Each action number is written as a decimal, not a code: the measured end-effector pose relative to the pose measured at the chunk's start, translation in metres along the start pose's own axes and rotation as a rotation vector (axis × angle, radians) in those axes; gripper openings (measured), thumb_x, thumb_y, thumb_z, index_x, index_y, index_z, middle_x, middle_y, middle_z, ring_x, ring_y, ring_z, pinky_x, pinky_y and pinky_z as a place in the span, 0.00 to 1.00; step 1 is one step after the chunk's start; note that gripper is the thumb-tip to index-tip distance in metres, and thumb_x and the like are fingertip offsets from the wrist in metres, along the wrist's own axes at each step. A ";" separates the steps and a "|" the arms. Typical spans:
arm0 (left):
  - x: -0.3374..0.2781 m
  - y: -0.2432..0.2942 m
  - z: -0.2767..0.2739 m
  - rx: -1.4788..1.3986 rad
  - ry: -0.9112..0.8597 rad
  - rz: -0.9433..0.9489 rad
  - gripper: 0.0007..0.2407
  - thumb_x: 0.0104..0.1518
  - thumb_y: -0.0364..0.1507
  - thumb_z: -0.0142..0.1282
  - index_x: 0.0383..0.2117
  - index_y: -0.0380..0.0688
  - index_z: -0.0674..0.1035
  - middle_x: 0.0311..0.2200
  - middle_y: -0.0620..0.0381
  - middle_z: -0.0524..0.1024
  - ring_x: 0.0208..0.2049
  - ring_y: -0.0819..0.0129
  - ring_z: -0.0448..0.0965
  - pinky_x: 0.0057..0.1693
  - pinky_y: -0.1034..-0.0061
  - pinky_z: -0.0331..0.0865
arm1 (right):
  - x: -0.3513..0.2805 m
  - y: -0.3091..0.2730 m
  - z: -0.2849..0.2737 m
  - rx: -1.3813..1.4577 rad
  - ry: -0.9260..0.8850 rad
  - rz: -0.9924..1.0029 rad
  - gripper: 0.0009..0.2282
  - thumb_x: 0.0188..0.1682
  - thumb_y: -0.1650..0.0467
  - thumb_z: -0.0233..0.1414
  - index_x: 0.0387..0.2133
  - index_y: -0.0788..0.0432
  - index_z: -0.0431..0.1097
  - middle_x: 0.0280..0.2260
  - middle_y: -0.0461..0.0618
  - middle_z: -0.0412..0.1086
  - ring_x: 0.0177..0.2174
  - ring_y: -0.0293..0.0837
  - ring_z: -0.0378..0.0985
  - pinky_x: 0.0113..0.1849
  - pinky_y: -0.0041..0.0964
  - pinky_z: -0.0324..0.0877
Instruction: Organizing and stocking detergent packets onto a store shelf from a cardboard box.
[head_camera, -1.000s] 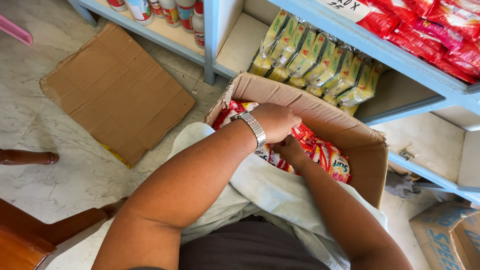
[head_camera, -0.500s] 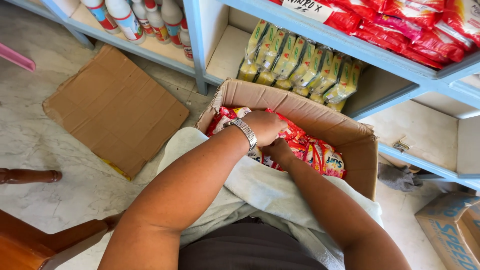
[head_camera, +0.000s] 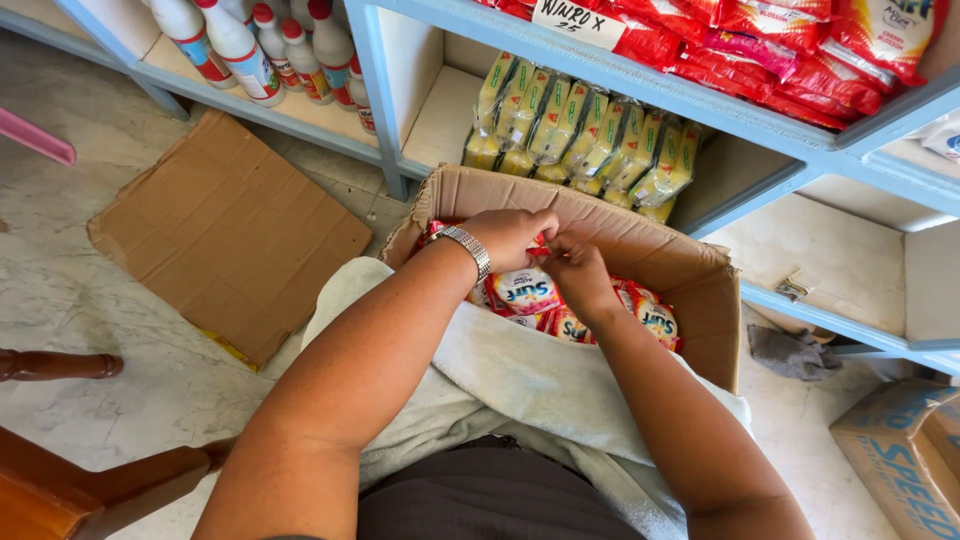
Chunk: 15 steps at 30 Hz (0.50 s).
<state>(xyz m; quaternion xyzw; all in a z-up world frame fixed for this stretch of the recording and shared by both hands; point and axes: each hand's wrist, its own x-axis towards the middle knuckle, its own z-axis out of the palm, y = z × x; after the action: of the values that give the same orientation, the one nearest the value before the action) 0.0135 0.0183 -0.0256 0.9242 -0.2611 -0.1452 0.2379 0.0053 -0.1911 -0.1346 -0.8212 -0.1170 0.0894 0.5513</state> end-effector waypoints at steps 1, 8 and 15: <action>0.003 -0.001 0.001 -0.005 0.006 0.000 0.20 0.50 0.32 0.65 0.51 0.49 0.74 0.43 0.47 0.81 0.47 0.50 0.80 0.50 0.59 0.72 | -0.004 -0.015 -0.005 -0.007 -0.003 -0.001 0.04 0.51 0.77 0.60 0.32 0.65 0.72 0.30 0.44 0.66 0.32 0.34 0.65 0.35 0.30 0.65; 0.014 -0.006 0.019 0.131 -0.084 -0.066 0.12 0.58 0.35 0.56 0.48 0.55 0.81 0.46 0.48 0.80 0.50 0.50 0.80 0.54 0.56 0.71 | -0.048 -0.145 -0.019 -0.522 0.069 -0.380 0.13 0.43 0.75 0.60 0.41 0.63 0.72 0.38 0.56 0.68 0.37 0.52 0.74 0.37 0.43 0.71; 0.029 0.007 0.024 0.308 -0.150 -0.040 0.12 0.59 0.31 0.50 0.45 0.57 0.82 0.48 0.54 0.80 0.51 0.54 0.79 0.51 0.51 0.74 | -0.201 -0.415 -0.036 -0.747 -0.226 -0.443 0.23 0.43 0.68 0.61 0.54 0.55 0.68 0.40 0.55 0.70 0.38 0.56 0.77 0.37 0.50 0.73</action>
<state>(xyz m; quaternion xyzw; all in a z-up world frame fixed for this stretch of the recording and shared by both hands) 0.0243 -0.0118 -0.0466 0.9412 -0.2791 -0.1768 0.0703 -0.2163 -0.1296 0.2670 -0.9042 -0.3738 0.0099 0.2064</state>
